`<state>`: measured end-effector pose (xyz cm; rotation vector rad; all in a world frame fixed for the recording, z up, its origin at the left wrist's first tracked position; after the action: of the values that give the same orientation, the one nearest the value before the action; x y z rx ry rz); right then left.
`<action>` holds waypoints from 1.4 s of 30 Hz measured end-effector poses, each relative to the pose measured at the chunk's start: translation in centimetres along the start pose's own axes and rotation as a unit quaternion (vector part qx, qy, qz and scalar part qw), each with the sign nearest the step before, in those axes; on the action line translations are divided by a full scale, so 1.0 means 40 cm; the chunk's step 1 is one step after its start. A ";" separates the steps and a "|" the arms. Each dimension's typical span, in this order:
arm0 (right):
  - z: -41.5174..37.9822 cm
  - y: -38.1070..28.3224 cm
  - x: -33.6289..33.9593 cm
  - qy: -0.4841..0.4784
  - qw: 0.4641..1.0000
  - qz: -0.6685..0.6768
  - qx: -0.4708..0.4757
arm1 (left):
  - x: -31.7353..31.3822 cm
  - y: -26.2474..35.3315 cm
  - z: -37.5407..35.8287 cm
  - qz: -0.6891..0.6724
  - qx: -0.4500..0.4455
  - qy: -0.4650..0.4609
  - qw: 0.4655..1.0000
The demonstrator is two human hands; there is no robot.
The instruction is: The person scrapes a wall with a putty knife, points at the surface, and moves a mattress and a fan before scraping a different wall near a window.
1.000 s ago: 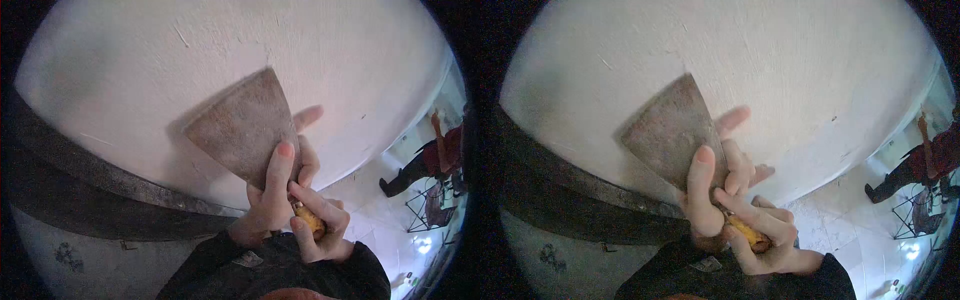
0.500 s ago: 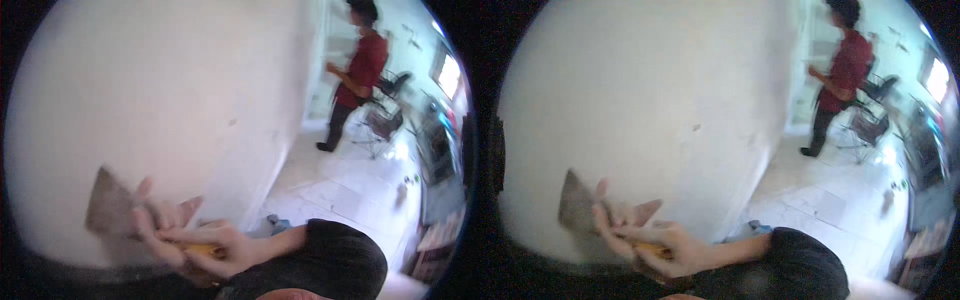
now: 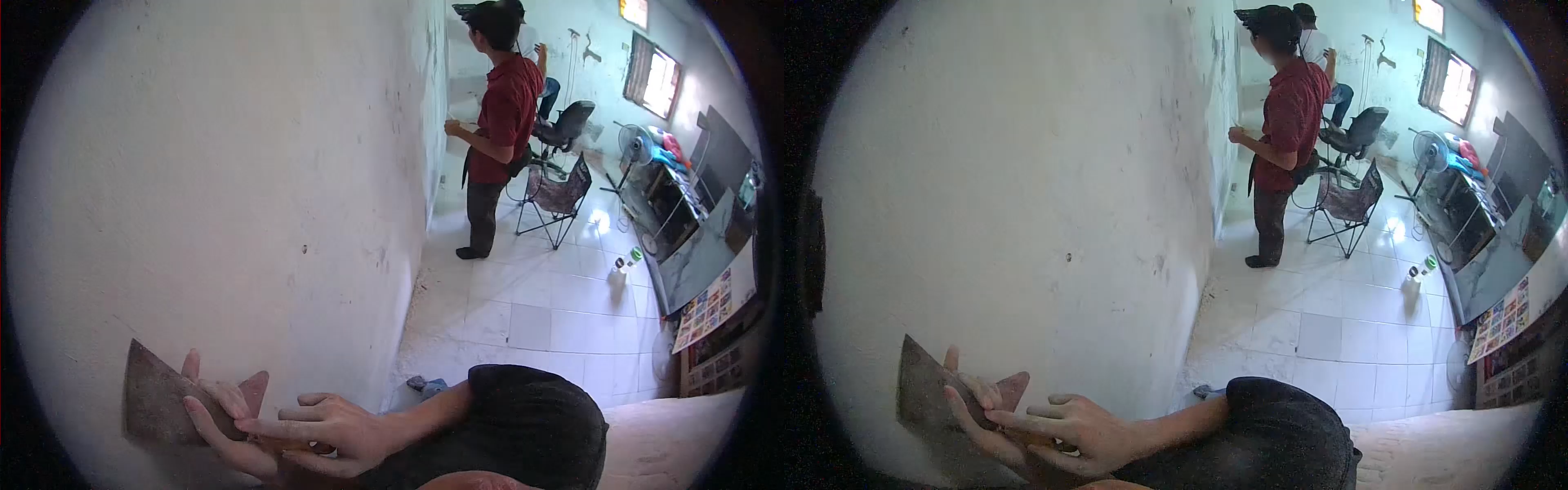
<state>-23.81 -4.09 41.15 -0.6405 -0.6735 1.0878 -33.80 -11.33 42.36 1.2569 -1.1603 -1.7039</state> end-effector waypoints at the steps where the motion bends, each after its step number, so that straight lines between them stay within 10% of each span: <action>1: -0.004 -0.001 -0.002 0.007 1.000 0.012 0.006 | -0.020 0.012 -0.013 0.013 -0.020 -0.007 1.000; 9: 0.041 -0.050 0.015 -0.005 0.999 -0.030 0.034 | -0.058 -0.022 0.024 -0.048 -0.028 -0.163 0.985; 11: 0.033 -0.040 0.021 -0.002 1.000 -0.015 0.003 | -0.063 0.058 -0.111 0.222 -0.407 0.176 0.868; 13: 0.024 -0.021 0.033 -0.019 1.000 0.011 -0.016 | 0.079 -0.109 0.004 0.008 -0.019 0.135 0.991; 26: 0.036 -0.008 0.048 -0.107 0.992 -0.032 -0.059 | -0.098 0.012 0.011 -0.070 -0.150 -0.132 0.977; 36: 0.057 -0.013 0.039 -0.018 1.000 0.006 0.008 | -0.078 0.015 0.023 -0.043 -0.168 -0.101 0.980; 42: 0.042 0.024 0.014 -0.096 0.988 0.022 -0.121 | -0.065 -0.004 0.019 -0.060 -0.165 -0.080 0.981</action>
<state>-25.45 -3.00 41.57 -0.7673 -0.9725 1.1273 -33.83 -8.71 43.14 1.0157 -0.8560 -2.0223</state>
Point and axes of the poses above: each hand's wrist, its own z-axis towards the middle knuckle, its own x-axis out of the back of the hand, y = z × x, the point moved 9 cm from there along z, towards the middle knuckle, and after that the axes turned 6 degrees about -x, right-handed, at the moved point
